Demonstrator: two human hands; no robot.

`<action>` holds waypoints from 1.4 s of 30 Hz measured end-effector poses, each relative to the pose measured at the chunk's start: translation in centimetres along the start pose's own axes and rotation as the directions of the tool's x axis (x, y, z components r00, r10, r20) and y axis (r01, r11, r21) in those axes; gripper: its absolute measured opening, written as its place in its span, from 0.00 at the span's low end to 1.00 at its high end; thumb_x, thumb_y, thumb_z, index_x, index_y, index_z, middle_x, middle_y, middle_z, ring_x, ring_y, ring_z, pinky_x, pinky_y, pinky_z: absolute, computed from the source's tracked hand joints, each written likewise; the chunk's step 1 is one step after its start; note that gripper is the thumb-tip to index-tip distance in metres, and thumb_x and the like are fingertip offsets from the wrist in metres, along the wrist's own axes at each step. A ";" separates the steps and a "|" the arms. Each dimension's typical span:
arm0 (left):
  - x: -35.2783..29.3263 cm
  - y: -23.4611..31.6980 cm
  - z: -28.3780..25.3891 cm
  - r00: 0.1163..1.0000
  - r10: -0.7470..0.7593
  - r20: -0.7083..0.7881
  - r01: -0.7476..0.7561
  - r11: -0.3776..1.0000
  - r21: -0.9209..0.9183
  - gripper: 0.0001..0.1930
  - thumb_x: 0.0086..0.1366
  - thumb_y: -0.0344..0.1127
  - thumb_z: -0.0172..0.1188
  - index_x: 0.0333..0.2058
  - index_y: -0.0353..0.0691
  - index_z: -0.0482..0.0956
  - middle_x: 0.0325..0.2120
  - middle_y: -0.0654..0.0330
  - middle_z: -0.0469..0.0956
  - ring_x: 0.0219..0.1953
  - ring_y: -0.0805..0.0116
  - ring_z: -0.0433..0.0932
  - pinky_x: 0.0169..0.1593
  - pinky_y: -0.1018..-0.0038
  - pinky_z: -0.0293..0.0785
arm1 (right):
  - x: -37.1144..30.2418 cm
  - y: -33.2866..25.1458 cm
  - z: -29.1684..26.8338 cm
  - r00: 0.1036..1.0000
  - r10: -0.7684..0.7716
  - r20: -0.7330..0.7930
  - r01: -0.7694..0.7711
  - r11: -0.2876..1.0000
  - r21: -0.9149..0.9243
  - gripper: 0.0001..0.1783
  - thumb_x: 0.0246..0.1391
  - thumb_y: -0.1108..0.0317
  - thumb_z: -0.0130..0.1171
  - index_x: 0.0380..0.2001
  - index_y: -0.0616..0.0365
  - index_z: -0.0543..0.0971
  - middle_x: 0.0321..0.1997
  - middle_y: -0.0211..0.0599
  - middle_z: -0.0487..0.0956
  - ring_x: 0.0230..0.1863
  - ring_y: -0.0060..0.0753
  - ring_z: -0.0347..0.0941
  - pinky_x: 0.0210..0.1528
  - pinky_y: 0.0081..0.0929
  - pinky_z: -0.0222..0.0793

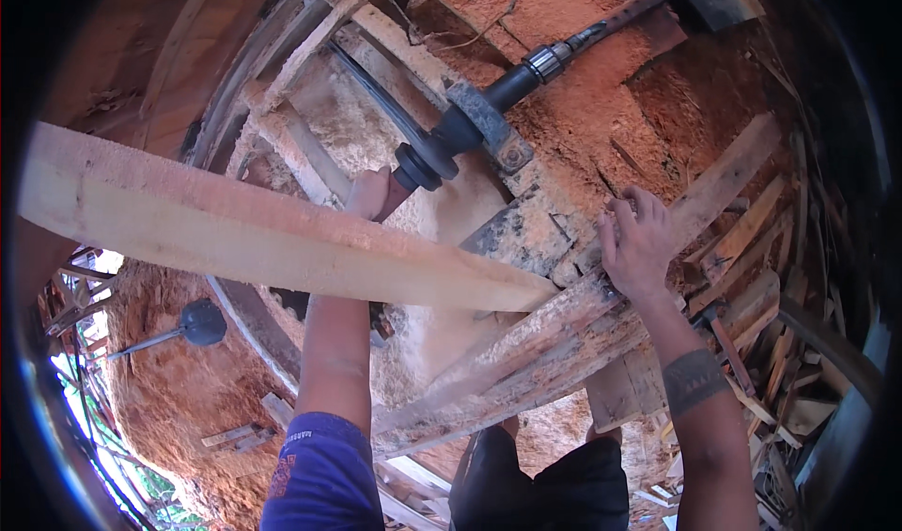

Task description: The person saws a timber beam using a large circular saw blade, then moves to an electric motor and works on its wiring with their hands.

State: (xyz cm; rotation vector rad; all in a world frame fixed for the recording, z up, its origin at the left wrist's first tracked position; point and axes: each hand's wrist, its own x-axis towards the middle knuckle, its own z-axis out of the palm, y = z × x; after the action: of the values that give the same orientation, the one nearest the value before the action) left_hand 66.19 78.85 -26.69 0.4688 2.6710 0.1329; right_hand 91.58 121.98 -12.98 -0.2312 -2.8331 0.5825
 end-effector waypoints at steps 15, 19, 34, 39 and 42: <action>0.6 6.8 -3.4 0.936 -0.351 -0.003 0.347 0.927 -0.144 0.22 0.68 0.44 0.45 0.39 0.33 0.83 0.41 0.36 0.80 0.47 0.40 0.79 0.53 0.53 0.71 | -0.5 1.1 -0.3 1.000 0.015 0.023 -0.014 0.998 -0.059 0.14 0.56 0.60 0.59 0.41 0.58 0.78 0.52 0.45 0.73 0.55 0.50 0.68 0.58 0.45 0.62; -1.3 4.8 -2.6 0.938 -0.274 -0.210 0.215 0.940 -0.267 0.26 0.69 0.49 0.44 0.36 0.31 0.83 0.40 0.35 0.81 0.44 0.37 0.80 0.52 0.48 0.71 | -0.2 0.5 -0.4 1.000 0.007 0.016 -0.006 0.999 -0.041 0.14 0.56 0.61 0.60 0.41 0.58 0.78 0.51 0.45 0.73 0.55 0.50 0.68 0.57 0.45 0.62; 1.0 4.1 0.1 0.973 -0.029 0.230 0.116 0.920 -0.375 0.23 0.71 0.47 0.44 0.40 0.32 0.81 0.34 0.39 0.82 0.40 0.48 0.81 0.48 0.56 0.72 | -0.8 1.9 0.0 0.996 -0.084 -0.042 0.082 0.995 -0.054 0.14 0.54 0.60 0.60 0.38 0.59 0.78 0.48 0.45 0.73 0.52 0.50 0.68 0.55 0.45 0.62; -4.7 5.2 3.9 0.993 -0.115 -0.014 0.113 0.988 -0.102 0.20 0.71 0.45 0.47 0.39 0.35 0.82 0.33 0.43 0.82 0.40 0.52 0.82 0.47 0.56 0.73 | -1.5 1.8 0.5 0.995 -0.091 -0.048 0.091 0.996 -0.003 0.14 0.55 0.59 0.59 0.38 0.59 0.78 0.48 0.46 0.73 0.52 0.50 0.68 0.55 0.46 0.62; -10.8 5.8 8.3 0.980 -0.001 -0.199 0.057 0.959 0.276 0.18 0.70 0.44 0.49 0.38 0.37 0.82 0.33 0.45 0.83 0.39 0.55 0.83 0.46 0.57 0.73 | -1.8 1.5 0.4 0.996 -0.082 -0.044 0.081 0.997 -0.014 0.15 0.56 0.58 0.59 0.38 0.59 0.79 0.49 0.47 0.73 0.53 0.50 0.68 0.56 0.47 0.61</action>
State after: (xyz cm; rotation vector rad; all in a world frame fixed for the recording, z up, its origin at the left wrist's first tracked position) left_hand 80.69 80.78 -29.00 0.5276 2.9051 -0.2246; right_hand 93.34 122.82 -14.28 -0.1280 -2.7884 0.5368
